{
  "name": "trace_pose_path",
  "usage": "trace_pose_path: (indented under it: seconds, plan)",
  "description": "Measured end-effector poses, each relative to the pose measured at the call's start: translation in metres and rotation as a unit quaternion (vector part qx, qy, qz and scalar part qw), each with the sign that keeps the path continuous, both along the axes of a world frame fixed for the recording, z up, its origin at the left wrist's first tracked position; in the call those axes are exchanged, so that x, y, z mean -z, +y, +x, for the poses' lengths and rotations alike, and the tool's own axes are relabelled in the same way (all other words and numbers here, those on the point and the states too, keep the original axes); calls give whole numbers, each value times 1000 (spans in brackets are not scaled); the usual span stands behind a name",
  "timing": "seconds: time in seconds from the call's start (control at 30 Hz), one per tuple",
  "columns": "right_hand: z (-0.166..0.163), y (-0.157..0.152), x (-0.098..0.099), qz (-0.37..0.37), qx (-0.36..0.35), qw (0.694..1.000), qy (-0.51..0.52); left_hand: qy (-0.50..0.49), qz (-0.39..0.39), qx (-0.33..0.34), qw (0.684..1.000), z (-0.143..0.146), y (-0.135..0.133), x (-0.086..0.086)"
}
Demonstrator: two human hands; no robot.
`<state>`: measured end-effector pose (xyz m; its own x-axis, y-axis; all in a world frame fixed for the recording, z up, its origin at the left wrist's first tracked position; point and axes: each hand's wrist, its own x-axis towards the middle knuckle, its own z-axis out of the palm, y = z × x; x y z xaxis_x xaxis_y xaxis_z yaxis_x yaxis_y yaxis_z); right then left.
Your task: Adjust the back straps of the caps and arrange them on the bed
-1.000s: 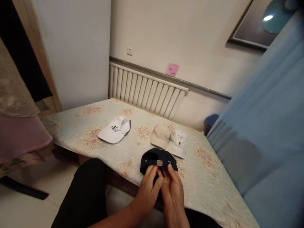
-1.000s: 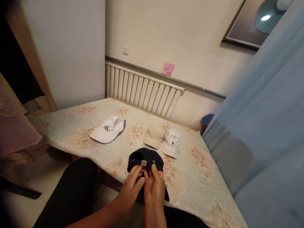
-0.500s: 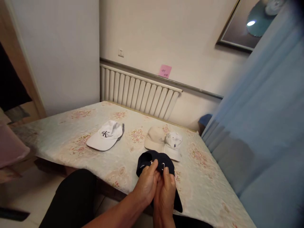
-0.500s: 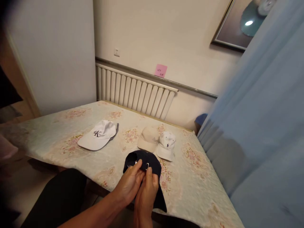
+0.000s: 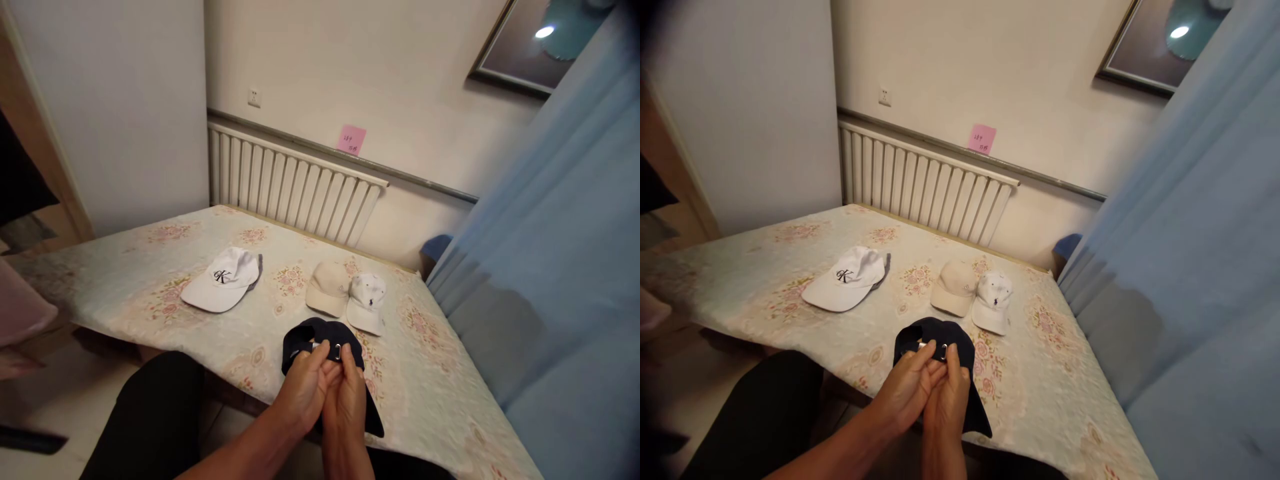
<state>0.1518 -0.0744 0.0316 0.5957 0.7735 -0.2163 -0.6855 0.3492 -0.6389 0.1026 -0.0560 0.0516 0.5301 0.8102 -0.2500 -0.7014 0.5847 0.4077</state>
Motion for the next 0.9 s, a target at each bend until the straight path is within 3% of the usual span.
trace_pose_path:
  seconds: [0.3, 0.53, 0.7, 0.9]
  plan:
    - [11, -1, 12, -26, 57, 992, -108, -22, 14, 24, 999, -4, 9, 4]
    - [24, 1, 12, 94, 22, 995, 17, -2, 12, 1, 1000, -6, 15, 9]
    - [26, 0, 15, 85, 31, 995, 49, -6, -8, 1, 1000, -9, 20, 13]
    - [18, -1, 15, 64, 5, 998, 18, -100, -27, 22, 994, -8, 15, 16]
